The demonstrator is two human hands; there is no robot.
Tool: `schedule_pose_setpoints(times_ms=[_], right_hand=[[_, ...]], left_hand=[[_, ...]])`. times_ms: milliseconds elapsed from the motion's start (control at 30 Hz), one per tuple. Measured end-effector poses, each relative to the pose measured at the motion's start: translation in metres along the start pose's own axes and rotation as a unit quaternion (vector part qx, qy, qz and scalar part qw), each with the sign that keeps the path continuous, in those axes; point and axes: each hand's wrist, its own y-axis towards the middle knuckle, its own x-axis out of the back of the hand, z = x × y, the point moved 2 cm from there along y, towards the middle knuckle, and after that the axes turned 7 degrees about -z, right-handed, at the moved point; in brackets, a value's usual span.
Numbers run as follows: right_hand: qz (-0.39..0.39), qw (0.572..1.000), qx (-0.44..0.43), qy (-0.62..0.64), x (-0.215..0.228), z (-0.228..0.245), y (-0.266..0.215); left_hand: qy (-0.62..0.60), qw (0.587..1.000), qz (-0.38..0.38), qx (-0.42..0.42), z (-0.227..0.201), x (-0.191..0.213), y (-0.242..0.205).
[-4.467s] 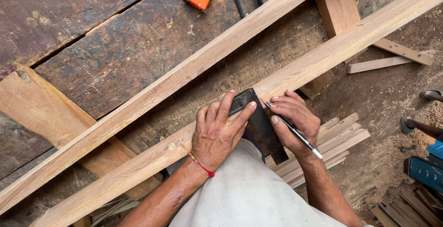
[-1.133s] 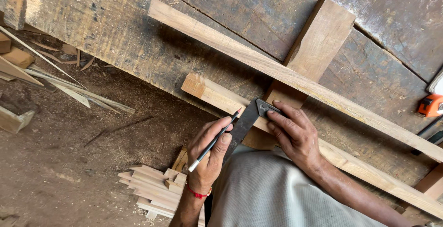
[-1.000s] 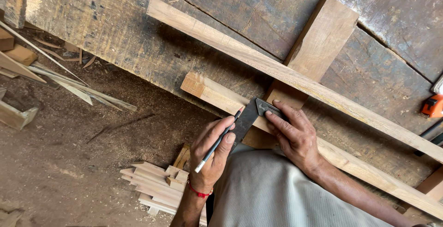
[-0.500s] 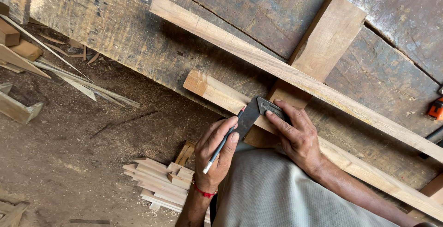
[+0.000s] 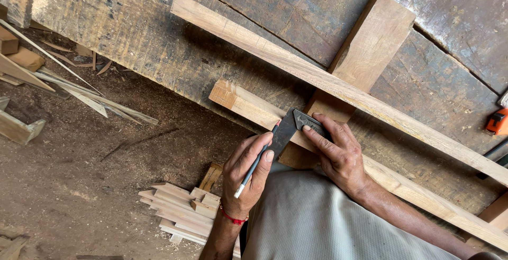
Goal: The person measures and marks several wooden beams using a square, a pencil, and a tape measure on a workbench.
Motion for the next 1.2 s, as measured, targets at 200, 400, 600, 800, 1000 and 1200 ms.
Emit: schedule_pose_setpoints(times_ms=[200,400,600,800,1000,1200], right_hand=[[-0.007,1.0,0.006,-0.001,-0.001,-0.001,0.0],[-0.001,1.0,-0.001,0.003,-0.001,0.0,0.001],[0.005,1.0,0.004,0.002,0.001,0.001,0.002],[-0.002,1.0,0.005,-0.006,0.0,0.001,0.002],[0.0,1.0,0.007,-0.006,-0.001,-0.002,0.001],[-0.011,1.0,0.006,-0.006,-0.002,-0.001,0.002]], left_hand=[[0.001,1.0,0.006,-0.006,0.001,-0.002,0.001],[0.029,0.999,0.016,-0.02,0.004,-0.003,0.0],[0.039,0.998,0.021,-0.036,0.007,0.003,-0.006],[0.028,0.998,0.029,-0.05,0.014,-0.006,0.0],[0.019,0.998,0.051,0.029,0.029,0.011,-0.014],[0.05,0.999,0.0,0.009,0.014,0.035,-0.018]])
